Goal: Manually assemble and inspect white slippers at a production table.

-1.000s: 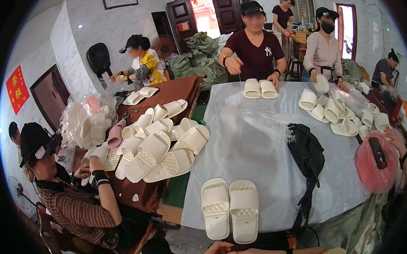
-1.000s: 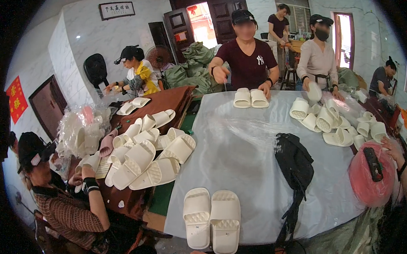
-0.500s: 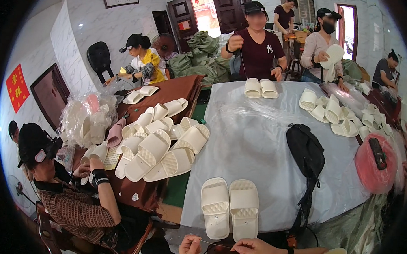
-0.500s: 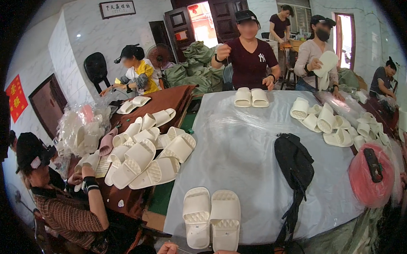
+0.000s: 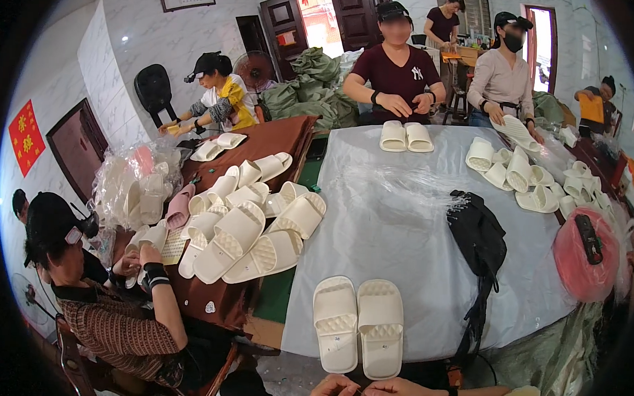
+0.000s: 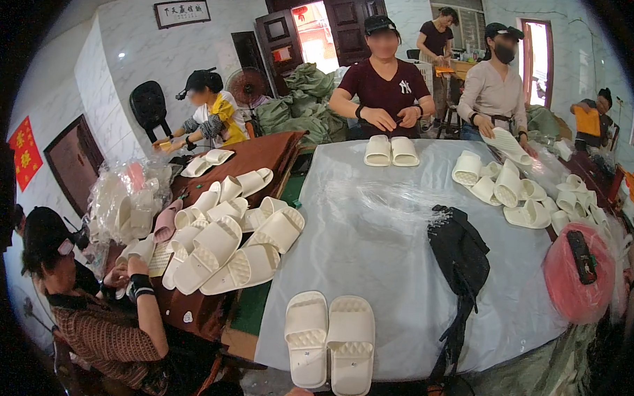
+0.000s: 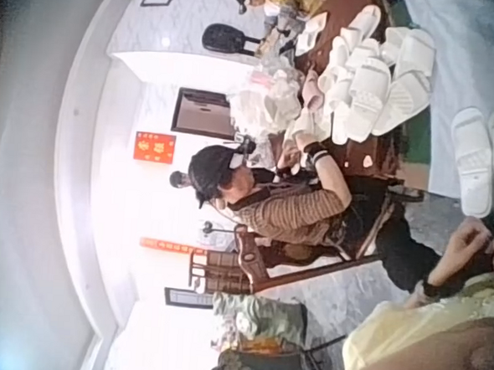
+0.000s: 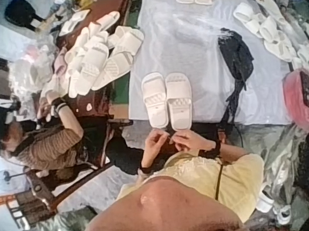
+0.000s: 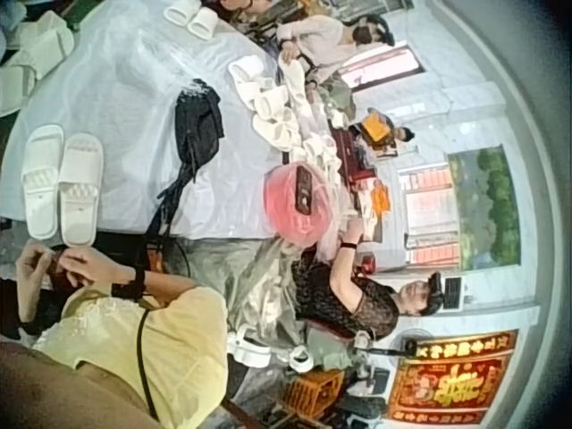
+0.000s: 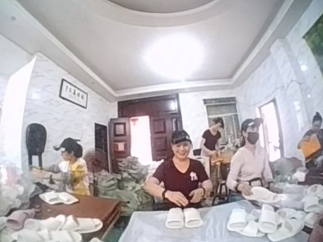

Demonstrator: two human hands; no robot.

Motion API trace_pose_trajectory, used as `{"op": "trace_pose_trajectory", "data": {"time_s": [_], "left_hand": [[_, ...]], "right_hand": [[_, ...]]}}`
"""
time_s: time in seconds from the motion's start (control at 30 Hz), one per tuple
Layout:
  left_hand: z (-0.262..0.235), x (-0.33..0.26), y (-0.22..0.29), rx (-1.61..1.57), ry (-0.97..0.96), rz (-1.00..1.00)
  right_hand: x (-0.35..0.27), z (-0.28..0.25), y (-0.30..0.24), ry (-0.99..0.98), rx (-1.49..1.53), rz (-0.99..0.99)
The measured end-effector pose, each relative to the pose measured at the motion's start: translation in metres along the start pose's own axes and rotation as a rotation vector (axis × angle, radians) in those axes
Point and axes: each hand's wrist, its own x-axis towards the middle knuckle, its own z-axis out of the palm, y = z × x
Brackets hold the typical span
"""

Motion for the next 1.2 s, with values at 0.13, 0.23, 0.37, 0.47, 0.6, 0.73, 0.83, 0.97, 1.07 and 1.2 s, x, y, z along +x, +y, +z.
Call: {"op": "trace_pose_trajectory", "data": {"time_s": [0.13,0.23,0.37,0.47,0.6,0.73,0.83,0.97,1.07,1.2], "left_hand": [[-0.001,0.001,0.0,0.073,-0.023,0.023],[0.001,0.0,0.0,0.086,-0.013,0.011],[0.006,-0.001,0.001,0.11,-0.039,-0.012],[0.007,-0.002,0.0,0.114,-0.05,-0.023],[0.005,-0.002,-0.004,0.131,-0.069,-0.002],[0.005,-0.005,-0.003,0.2,-0.076,0.025],[0.005,-0.007,-0.007,0.134,-0.092,-0.007],[0.01,-0.003,0.0,-0.045,-0.095,-0.179],[0.005,0.006,0.015,0.221,-0.165,-0.005],[0.008,0.013,-0.004,0.087,-0.255,-0.107]], "right_hand": [[0.002,0.0,0.006,0.0,-0.01,-0.048],[0.003,-0.001,0.01,-0.023,-0.011,-0.073],[0.003,0.0,0.008,0.003,0.075,-0.011],[0.003,-0.001,0.007,0.008,0.101,0.011],[0.002,-0.003,0.009,-0.011,0.07,0.005],[0.002,-0.003,0.014,-0.026,0.039,0.005],[0.0,-0.001,0.014,0.012,0.06,0.02],[-0.004,-0.002,0.01,0.13,-0.046,-0.092],[-0.006,-0.01,0.002,0.23,-0.01,-0.172],[-0.013,-0.025,0.007,0.34,-0.384,-0.328]]}}
